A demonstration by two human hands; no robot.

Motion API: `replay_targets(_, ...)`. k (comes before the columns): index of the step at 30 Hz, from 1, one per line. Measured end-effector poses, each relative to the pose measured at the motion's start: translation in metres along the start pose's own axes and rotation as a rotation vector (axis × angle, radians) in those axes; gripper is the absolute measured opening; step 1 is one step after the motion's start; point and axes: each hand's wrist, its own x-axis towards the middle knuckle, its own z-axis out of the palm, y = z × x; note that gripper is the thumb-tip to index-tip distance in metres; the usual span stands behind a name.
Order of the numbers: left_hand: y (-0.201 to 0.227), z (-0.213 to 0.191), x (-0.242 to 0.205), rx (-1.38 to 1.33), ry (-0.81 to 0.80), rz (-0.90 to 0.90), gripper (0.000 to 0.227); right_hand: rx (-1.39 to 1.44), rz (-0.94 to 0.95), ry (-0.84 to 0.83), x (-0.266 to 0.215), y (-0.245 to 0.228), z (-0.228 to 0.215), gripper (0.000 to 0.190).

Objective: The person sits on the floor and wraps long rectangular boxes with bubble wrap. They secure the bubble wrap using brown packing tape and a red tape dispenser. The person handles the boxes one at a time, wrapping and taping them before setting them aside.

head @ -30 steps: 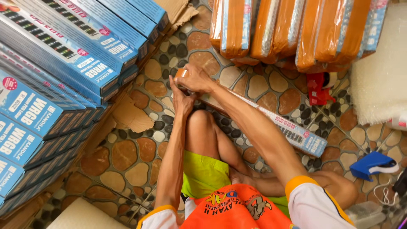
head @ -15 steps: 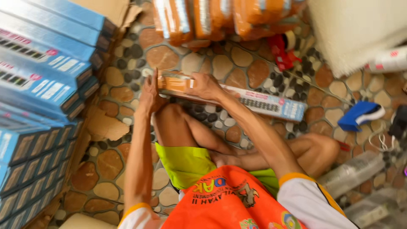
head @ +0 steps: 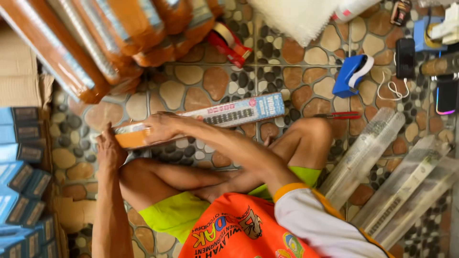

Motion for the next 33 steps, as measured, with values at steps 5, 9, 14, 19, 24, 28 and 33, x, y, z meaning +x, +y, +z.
replay_targets(5, 0.018, -0.012, -0.011, 0.021, -0.061, -0.142, 0.113, -0.323, 0.078, -0.067, -0.185, 0.074, -0.116, 0.047)
replay_targets(9, 0.038, -0.02, -0.013, 0.166, -0.179, -0.289, 0.12, -0.311, 0.42, -0.005, -0.327, 0.164, -0.188, 0.046)
replay_targets(14, 0.012, -0.002, 0.002, 0.618, -0.162, -0.254, 0.114, -0.572, 0.595, 0.169, -0.336, 0.28, -0.158, 0.075)
replay_targets(19, 0.021, 0.062, 0.023, 1.222, 0.439, -0.18, 0.085, -0.423, 0.685, 0.168, -0.328, 0.278, -0.164, 0.069)
replay_targets(24, 0.181, 0.159, -0.007, 0.439, 0.498, 0.9, 0.126, -0.333, 0.626, 0.14, -0.281, 0.273, -0.131, 0.066)
replay_targets(28, 0.349, 0.172, -0.063, 0.425, 0.011, 0.778, 0.142, -0.322, 0.511, 0.064, -0.242, 0.243, -0.053, 0.052)
replay_targets(33, 0.341, 0.194, -0.05, 0.441, 0.153, 0.893, 0.123, -0.241, 0.487, 0.1, -0.276, 0.182, -0.075, 0.054)
